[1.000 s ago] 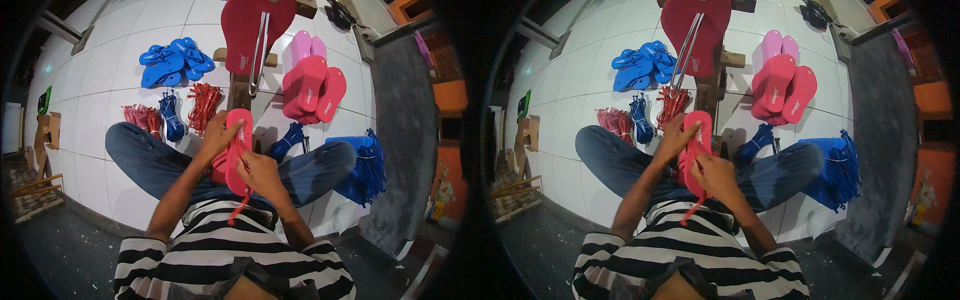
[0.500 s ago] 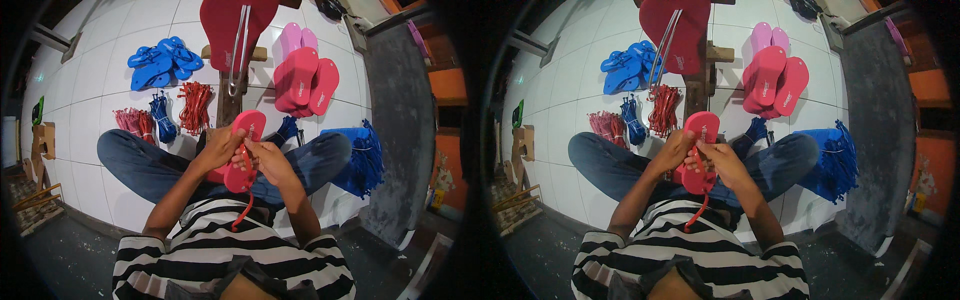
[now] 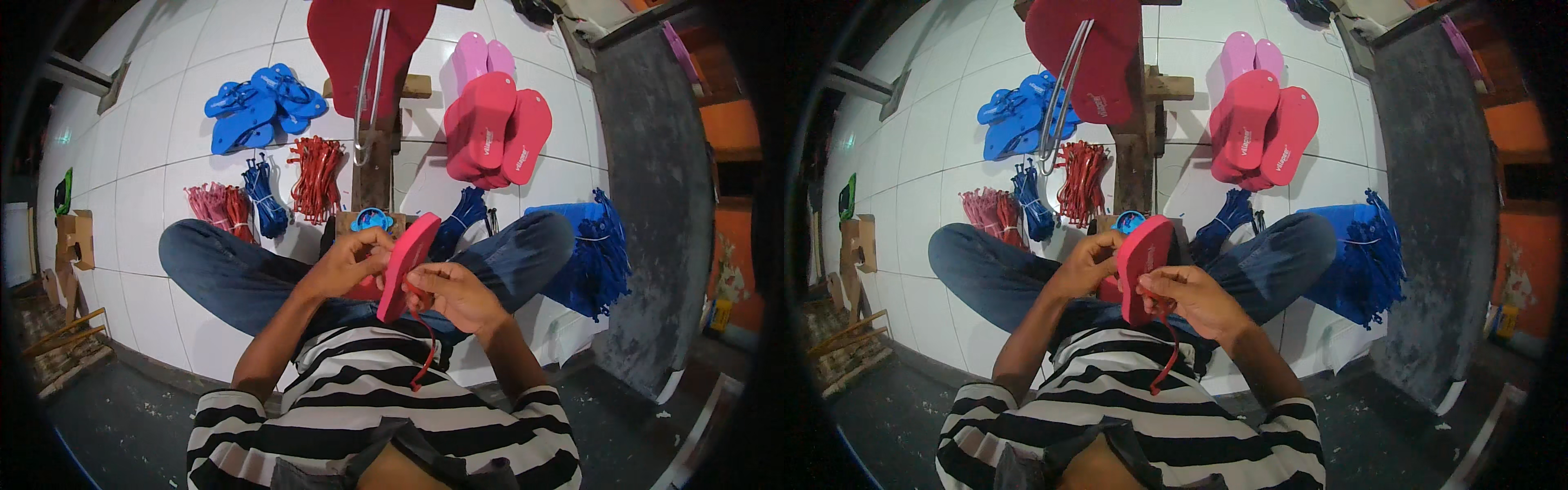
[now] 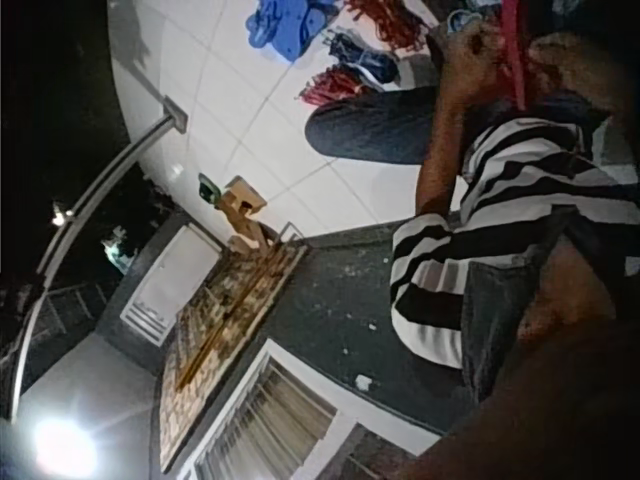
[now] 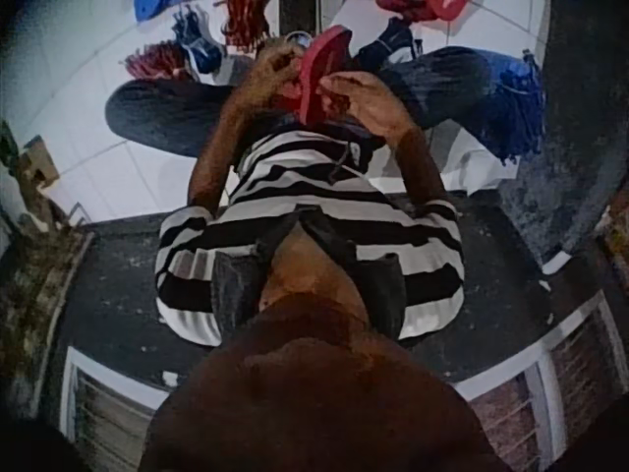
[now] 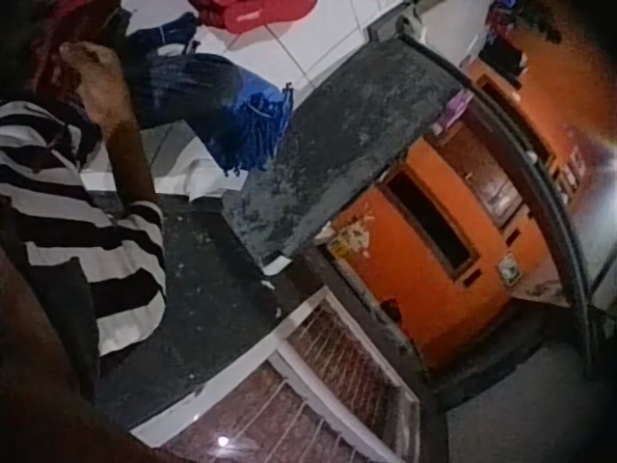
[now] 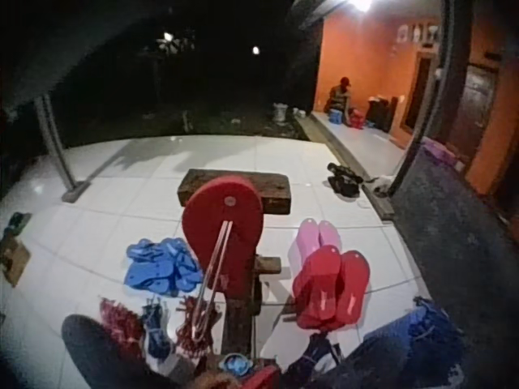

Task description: The person assembles pink flip-flops by hand using a metal tool mounted on a wooden base to thread red straps through the holes in the soles, handling multiple soles and sets of straps.

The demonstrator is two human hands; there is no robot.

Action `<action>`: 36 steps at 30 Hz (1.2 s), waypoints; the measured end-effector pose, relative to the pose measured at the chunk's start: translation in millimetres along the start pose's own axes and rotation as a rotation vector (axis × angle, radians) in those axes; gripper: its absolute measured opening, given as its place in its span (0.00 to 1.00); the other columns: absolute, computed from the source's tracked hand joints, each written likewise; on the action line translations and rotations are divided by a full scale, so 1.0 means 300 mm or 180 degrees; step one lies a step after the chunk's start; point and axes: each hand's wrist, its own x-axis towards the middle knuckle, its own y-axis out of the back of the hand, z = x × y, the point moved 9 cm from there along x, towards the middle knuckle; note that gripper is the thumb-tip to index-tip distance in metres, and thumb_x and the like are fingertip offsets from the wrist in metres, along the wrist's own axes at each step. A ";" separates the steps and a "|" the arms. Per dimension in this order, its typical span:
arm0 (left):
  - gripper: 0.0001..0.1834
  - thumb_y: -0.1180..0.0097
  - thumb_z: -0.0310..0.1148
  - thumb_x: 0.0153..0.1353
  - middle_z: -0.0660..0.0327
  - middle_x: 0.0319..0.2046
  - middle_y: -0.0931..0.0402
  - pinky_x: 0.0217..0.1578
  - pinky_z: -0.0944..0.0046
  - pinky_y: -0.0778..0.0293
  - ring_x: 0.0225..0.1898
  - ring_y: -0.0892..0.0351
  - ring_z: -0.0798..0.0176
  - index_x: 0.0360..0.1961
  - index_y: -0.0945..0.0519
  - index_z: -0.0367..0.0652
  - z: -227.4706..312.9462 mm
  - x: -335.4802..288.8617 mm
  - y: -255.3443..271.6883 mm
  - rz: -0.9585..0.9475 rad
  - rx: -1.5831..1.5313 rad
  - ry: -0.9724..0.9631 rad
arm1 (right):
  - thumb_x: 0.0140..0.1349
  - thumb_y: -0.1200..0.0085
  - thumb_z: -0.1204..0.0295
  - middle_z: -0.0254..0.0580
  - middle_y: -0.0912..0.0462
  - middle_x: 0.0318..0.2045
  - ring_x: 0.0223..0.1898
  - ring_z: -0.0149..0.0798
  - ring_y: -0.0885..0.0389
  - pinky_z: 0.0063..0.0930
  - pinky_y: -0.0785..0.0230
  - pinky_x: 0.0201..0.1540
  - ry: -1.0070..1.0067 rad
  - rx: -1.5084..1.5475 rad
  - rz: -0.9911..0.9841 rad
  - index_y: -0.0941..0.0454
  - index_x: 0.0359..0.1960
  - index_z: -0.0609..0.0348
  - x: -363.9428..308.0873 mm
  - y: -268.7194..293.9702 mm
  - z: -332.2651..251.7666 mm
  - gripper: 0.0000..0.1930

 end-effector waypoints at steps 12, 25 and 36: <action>0.09 0.42 0.21 0.55 0.65 0.33 0.23 0.42 0.70 0.26 0.39 0.23 0.71 0.38 0.23 0.38 0.062 0.065 0.011 -0.0822 0.0161 0.0573 | 0.61 0.41 0.72 0.32 0.20 0.28 0.29 0.23 0.25 0.20 0.32 0.34 0.1116 -0.1628 0.0742 0.22 0.34 0.63 -0.019 0.002 -0.065 0.07; 0.24 0.49 0.42 0.65 0.58 0.54 0.32 0.56 0.64 0.34 0.54 0.29 0.65 0.57 0.32 0.38 0.034 0.086 -0.069 -0.0088 -0.1102 -0.0287 | 0.54 0.40 0.74 0.42 0.23 0.24 0.27 0.43 0.20 0.32 0.28 0.30 0.2796 -0.4828 0.1833 0.25 0.32 0.59 -0.062 -0.170 -0.206 0.08; 0.26 0.53 0.41 0.69 0.63 0.40 0.25 0.45 0.68 0.31 0.43 0.28 0.71 0.64 0.36 0.40 0.270 0.076 0.101 0.1609 -0.0145 -0.0929 | 0.63 0.48 0.71 0.48 0.22 0.30 0.32 0.49 0.21 0.36 0.30 0.34 0.2533 -0.3715 0.1015 0.27 0.33 0.60 0.024 -0.277 -0.195 0.05</action>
